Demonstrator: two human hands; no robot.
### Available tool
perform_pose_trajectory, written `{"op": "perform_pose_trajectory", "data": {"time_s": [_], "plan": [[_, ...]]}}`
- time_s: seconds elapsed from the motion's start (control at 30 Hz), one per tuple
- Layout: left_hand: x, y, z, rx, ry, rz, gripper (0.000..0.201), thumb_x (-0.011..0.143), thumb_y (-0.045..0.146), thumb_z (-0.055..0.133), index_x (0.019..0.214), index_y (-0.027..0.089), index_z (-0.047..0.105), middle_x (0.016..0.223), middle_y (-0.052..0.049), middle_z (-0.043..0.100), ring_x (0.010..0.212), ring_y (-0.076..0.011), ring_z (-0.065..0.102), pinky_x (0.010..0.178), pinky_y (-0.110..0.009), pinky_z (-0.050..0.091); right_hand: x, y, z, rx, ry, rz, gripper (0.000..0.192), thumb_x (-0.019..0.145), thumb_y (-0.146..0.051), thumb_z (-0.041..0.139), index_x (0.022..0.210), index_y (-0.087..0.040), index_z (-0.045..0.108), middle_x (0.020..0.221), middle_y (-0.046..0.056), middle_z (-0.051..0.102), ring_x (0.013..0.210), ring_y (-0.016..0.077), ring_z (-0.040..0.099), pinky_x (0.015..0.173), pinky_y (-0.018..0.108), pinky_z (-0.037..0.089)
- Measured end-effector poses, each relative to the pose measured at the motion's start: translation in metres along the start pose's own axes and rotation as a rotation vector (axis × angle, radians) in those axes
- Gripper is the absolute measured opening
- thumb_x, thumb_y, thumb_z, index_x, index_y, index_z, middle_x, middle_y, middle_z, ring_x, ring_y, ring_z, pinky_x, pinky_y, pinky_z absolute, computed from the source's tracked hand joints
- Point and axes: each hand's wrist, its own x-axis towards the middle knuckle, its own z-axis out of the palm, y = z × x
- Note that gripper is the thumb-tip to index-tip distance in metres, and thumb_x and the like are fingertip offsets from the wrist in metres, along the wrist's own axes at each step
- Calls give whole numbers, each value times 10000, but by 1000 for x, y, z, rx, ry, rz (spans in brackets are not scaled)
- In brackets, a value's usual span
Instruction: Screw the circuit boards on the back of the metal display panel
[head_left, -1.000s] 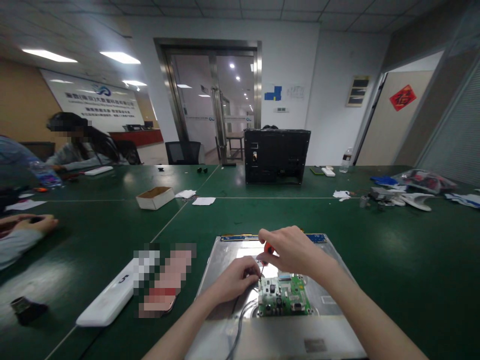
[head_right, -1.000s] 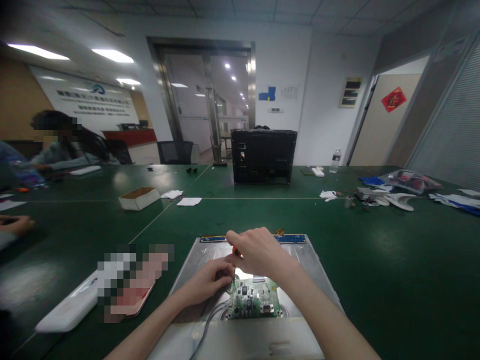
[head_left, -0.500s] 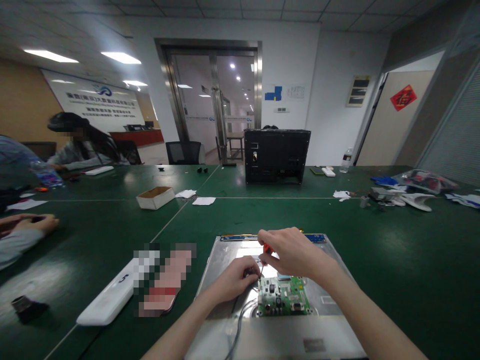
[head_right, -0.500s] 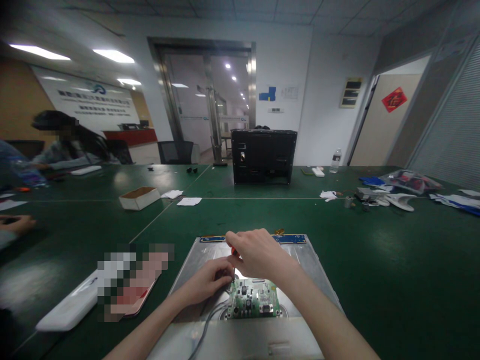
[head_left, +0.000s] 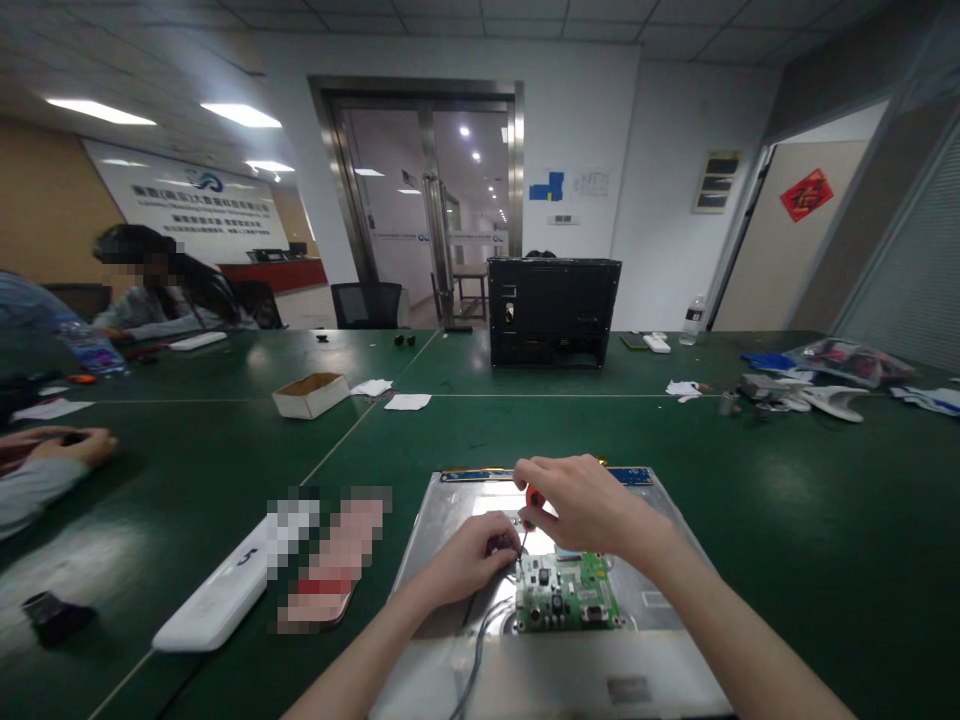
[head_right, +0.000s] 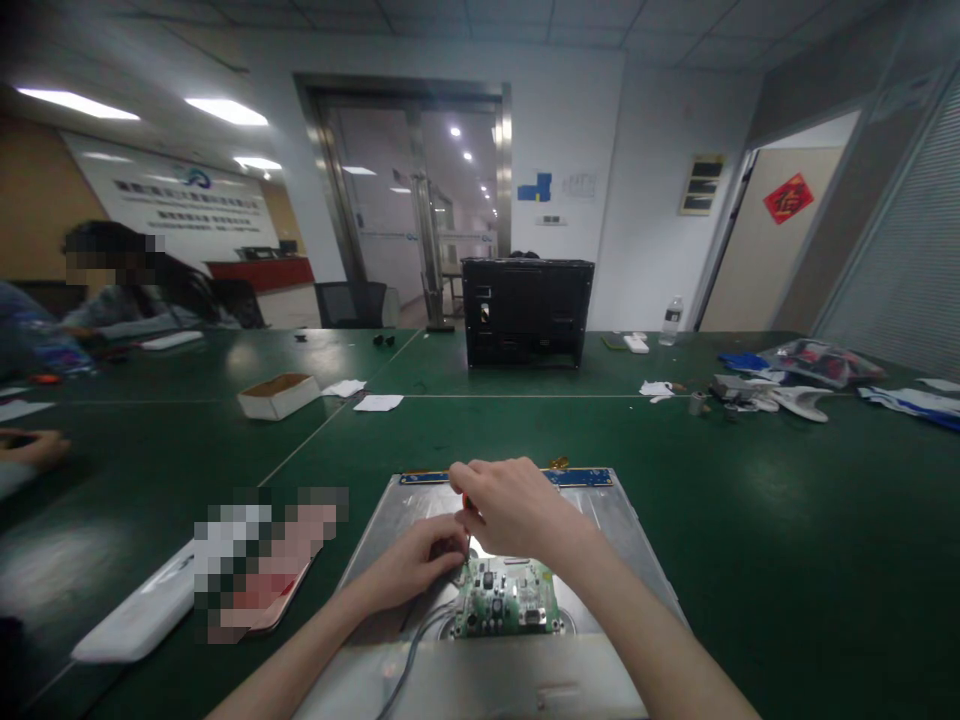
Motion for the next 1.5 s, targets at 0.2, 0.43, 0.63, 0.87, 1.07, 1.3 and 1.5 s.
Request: {"op": "perform_pose_trajectory", "data": {"time_s": [0.2,0.43,0.63,0.87,1.07,1.3,1.5], "plan": [[0,-4,2,-41,2,17,123,764,119,526,838,167,612,844,-21,640,810,-179,568,734,-265,429,0,-2,-2,-32,-12,-25,152,879,-341,540,870,-189,539,825,21,659,651,143,572,515,266,228],[1,-7,2,-29,3,17,96,752,108,528,777,166,600,808,-18,632,803,-178,555,705,-254,426,-3,-4,-3,35,-15,-30,190,793,-197,563,976,-174,515,898,22,641,668,132,554,519,260,243],[1,-2,0,-27,-20,2,102,734,90,531,740,165,601,836,-17,623,799,-171,556,712,-251,422,4,-1,2,-86,-12,35,188,894,-360,521,832,-186,554,742,20,664,600,141,571,501,268,194],[2,-7,3,-18,-6,6,131,723,90,536,798,172,607,809,-6,630,785,-170,553,718,-257,426,-2,0,-1,90,10,-43,178,777,-201,562,950,-181,526,912,28,640,700,138,562,547,256,262],[1,-4,2,-31,14,5,84,746,109,533,750,165,595,785,-13,621,784,-176,558,703,-256,419,2,1,2,42,5,27,136,837,-227,553,959,-192,503,844,18,665,677,148,584,531,253,231],[0,-3,2,-25,10,6,118,751,102,527,798,167,614,838,-24,639,814,-184,571,731,-263,424,-2,1,-2,38,8,0,145,816,-264,583,918,-190,510,857,13,655,669,144,571,523,254,236],[0,-1,0,-24,7,-9,99,725,97,536,757,166,600,817,-15,626,784,-174,559,712,-257,425,0,-1,0,39,-3,9,160,801,-184,551,957,-183,513,875,20,654,657,138,564,519,253,233]]}}
